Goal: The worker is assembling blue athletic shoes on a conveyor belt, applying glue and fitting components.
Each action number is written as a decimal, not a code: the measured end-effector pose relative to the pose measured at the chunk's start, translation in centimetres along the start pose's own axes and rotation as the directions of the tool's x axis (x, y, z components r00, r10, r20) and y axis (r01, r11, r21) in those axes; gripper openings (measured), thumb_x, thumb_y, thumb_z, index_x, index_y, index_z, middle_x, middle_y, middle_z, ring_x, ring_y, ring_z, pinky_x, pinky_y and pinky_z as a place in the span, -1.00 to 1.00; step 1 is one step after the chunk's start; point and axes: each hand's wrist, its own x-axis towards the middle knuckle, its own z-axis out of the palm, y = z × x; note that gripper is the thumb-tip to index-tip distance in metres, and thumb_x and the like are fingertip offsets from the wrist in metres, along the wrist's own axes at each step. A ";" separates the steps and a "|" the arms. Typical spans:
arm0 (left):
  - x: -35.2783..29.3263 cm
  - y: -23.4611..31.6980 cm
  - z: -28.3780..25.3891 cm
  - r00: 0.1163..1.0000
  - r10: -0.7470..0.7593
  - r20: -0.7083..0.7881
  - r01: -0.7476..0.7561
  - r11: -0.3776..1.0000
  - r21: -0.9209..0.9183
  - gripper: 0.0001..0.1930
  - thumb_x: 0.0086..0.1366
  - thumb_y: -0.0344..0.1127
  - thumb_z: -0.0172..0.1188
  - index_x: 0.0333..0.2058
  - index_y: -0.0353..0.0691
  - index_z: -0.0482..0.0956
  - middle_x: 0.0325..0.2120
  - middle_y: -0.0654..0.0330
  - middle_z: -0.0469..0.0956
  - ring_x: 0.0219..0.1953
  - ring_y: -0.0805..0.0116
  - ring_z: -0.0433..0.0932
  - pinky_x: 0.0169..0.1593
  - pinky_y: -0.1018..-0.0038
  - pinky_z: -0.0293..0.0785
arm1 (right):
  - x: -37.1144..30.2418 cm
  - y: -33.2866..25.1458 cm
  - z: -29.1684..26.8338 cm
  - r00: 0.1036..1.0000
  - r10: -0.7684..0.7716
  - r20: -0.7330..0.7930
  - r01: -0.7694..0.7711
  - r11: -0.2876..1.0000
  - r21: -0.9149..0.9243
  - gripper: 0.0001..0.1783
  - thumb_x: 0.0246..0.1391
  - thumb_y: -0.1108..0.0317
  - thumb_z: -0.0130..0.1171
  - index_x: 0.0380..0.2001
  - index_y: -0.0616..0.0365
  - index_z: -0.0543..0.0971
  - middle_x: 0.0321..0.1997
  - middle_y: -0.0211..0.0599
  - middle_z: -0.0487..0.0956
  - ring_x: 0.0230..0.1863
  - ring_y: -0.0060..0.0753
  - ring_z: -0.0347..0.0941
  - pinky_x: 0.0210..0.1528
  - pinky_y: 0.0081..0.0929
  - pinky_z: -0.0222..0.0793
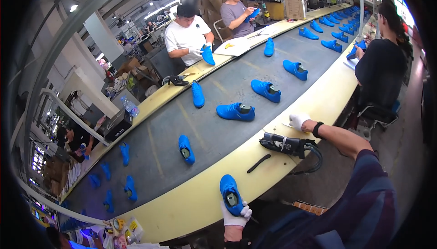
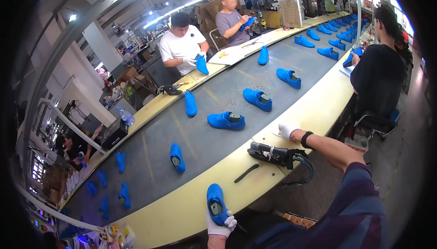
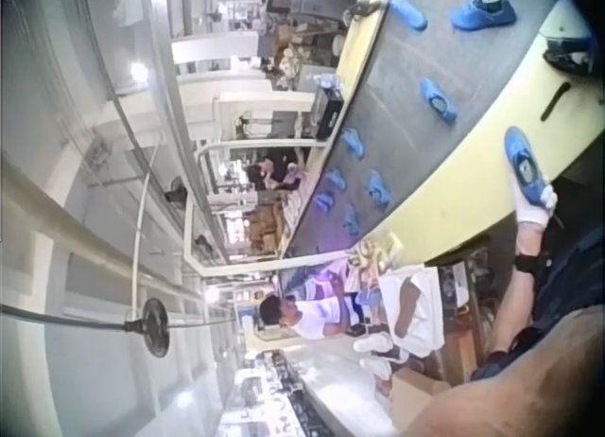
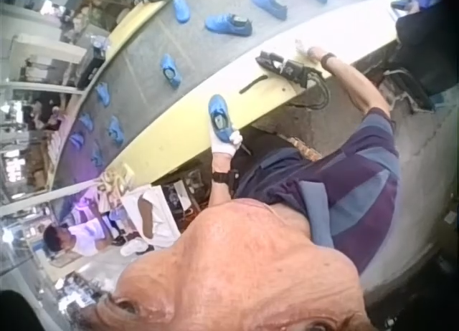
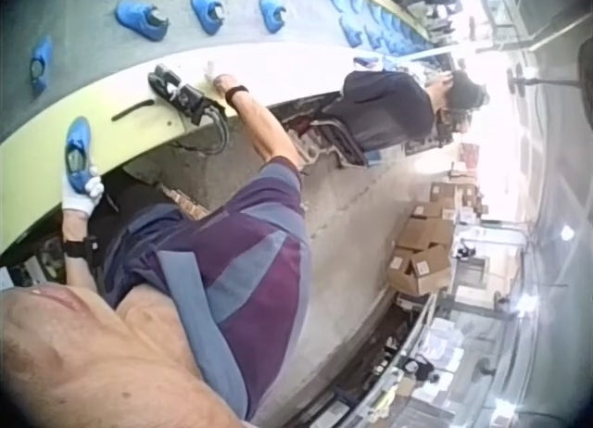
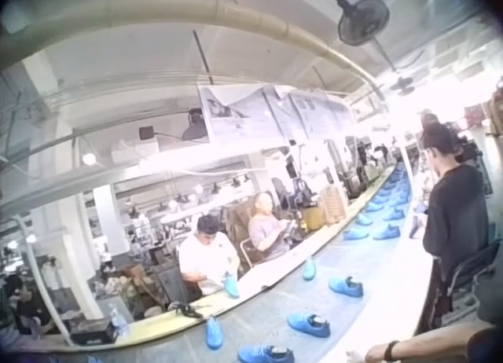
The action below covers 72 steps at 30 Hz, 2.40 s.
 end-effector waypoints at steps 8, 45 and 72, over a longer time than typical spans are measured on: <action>-0.4 0.7 2.4 0.999 0.036 0.029 -0.036 0.999 0.027 -0.17 0.38 0.51 -0.10 -0.05 -0.30 0.56 -0.38 0.03 0.57 -0.63 0.26 0.31 -0.47 0.29 0.23 | -4.9 -15.7 -4.6 0.976 -0.179 0.128 0.144 0.960 0.241 -0.46 0.11 0.00 0.36 -0.09 0.30 0.67 -0.21 0.19 0.71 -0.10 0.15 0.69 -0.01 -0.09 0.58; -0.5 16.1 -0.5 0.978 0.132 0.161 -0.102 0.978 -0.182 -0.02 0.24 0.68 -0.02 -0.17 -0.40 0.49 -0.59 0.22 0.36 -0.63 0.34 0.29 -0.48 0.39 0.24 | -2.9 -17.5 -3.3 0.979 -0.093 0.179 0.041 0.960 0.279 -0.48 0.20 -0.05 0.34 -0.20 0.29 0.59 -0.30 0.21 0.68 -0.19 0.23 0.67 -0.11 -0.05 0.56; 22.7 38.9 2.4 0.368 0.930 0.012 0.416 -0.176 0.892 -0.11 0.27 0.17 0.39 0.35 -0.40 0.38 0.24 -0.15 0.54 0.27 -0.05 0.55 0.32 0.20 0.43 | -0.7 -20.3 -4.2 0.944 -0.120 0.306 0.069 0.983 0.172 -0.54 0.25 -0.03 0.33 -0.17 0.20 0.56 -0.42 0.08 0.66 -0.34 0.26 0.65 -0.26 0.01 0.57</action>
